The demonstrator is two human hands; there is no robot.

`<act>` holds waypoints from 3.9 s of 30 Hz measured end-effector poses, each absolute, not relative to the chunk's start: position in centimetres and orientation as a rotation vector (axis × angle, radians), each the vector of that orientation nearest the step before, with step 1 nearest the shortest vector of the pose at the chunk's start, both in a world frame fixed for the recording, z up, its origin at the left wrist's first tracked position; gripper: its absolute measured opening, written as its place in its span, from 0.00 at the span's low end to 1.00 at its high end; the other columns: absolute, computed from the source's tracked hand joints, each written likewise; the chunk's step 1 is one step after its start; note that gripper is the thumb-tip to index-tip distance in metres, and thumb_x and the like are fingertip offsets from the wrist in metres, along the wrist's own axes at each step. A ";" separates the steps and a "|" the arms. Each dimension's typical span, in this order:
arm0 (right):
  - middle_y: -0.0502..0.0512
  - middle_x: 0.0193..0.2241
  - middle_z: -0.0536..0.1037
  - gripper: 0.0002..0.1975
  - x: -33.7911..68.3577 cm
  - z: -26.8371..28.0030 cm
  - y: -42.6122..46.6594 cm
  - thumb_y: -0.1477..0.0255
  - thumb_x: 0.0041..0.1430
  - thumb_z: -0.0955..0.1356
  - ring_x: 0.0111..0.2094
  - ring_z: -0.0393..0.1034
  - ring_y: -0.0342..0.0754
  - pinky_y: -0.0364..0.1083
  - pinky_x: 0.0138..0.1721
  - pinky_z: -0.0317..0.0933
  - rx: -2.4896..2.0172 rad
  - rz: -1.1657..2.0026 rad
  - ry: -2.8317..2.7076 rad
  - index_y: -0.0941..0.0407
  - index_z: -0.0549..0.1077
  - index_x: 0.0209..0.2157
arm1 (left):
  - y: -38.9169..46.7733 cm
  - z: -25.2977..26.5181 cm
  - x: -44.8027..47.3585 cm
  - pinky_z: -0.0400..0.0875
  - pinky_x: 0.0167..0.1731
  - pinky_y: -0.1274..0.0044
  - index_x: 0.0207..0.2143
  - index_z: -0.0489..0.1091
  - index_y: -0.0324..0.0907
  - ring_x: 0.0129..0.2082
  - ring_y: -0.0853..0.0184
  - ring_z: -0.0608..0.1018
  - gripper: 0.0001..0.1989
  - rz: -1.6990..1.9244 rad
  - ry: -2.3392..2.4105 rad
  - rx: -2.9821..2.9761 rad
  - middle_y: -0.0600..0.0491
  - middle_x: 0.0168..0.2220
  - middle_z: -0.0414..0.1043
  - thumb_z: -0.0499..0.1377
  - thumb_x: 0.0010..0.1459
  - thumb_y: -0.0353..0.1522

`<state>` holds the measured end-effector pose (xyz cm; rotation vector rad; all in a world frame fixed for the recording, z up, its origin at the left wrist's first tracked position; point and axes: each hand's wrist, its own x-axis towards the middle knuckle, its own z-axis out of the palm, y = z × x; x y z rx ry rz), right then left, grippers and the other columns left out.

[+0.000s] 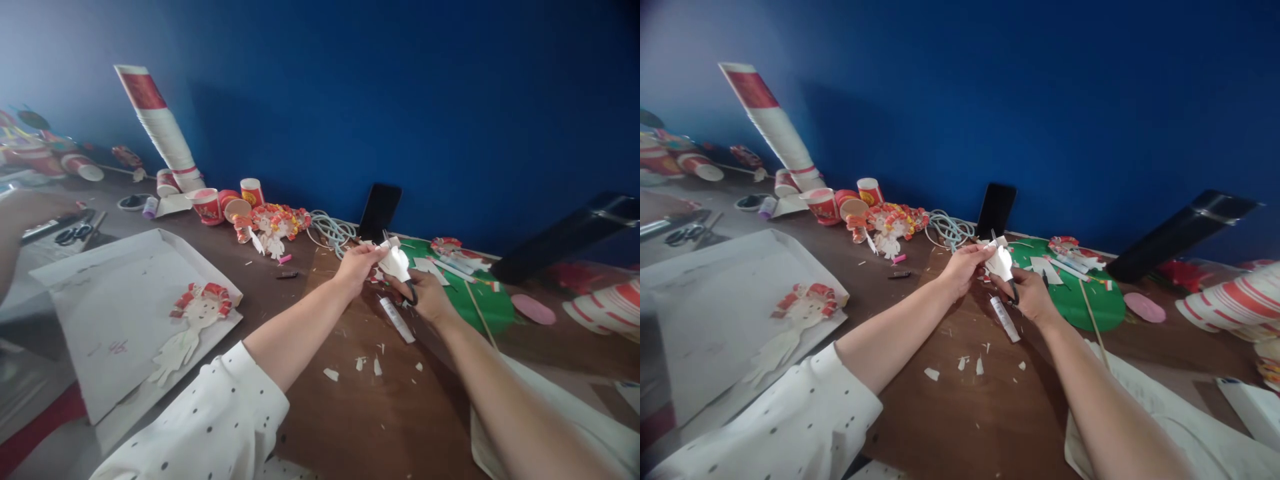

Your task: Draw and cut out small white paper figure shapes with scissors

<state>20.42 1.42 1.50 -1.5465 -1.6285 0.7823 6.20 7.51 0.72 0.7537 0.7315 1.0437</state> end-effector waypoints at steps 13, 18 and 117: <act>0.50 0.12 0.69 0.18 19.7 2.8 1.0 0.57 0.45 0.72 0.18 0.59 0.43 0.44 0.22 0.56 -1.543 0.905 -1.573 0.55 0.68 0.14 | 8.2 0.6 5.7 0.59 0.18 0.83 0.22 0.66 0.38 0.15 0.77 0.67 0.11 1.015 0.759 0.858 0.56 0.18 0.68 0.66 0.52 0.30; 0.50 0.12 0.69 0.19 19.6 3.1 1.0 0.56 0.45 0.71 0.19 0.60 0.44 0.44 0.23 0.56 -1.559 0.871 -1.606 0.55 0.67 0.14 | 8.1 0.8 5.7 0.58 0.18 0.84 0.22 0.65 0.38 0.16 0.78 0.66 0.12 1.025 0.761 0.866 0.57 0.18 0.67 0.66 0.51 0.30; 0.47 0.14 0.67 0.18 20.9 3.0 0.8 0.54 0.51 0.71 0.18 0.60 0.41 0.42 0.22 0.54 -1.577 1.000 -1.615 0.56 0.79 0.32 | 9.3 1.3 3.2 0.50 0.17 0.80 0.28 0.68 0.38 0.16 0.78 0.63 0.11 0.886 0.662 1.149 0.57 0.19 0.66 0.63 0.54 0.36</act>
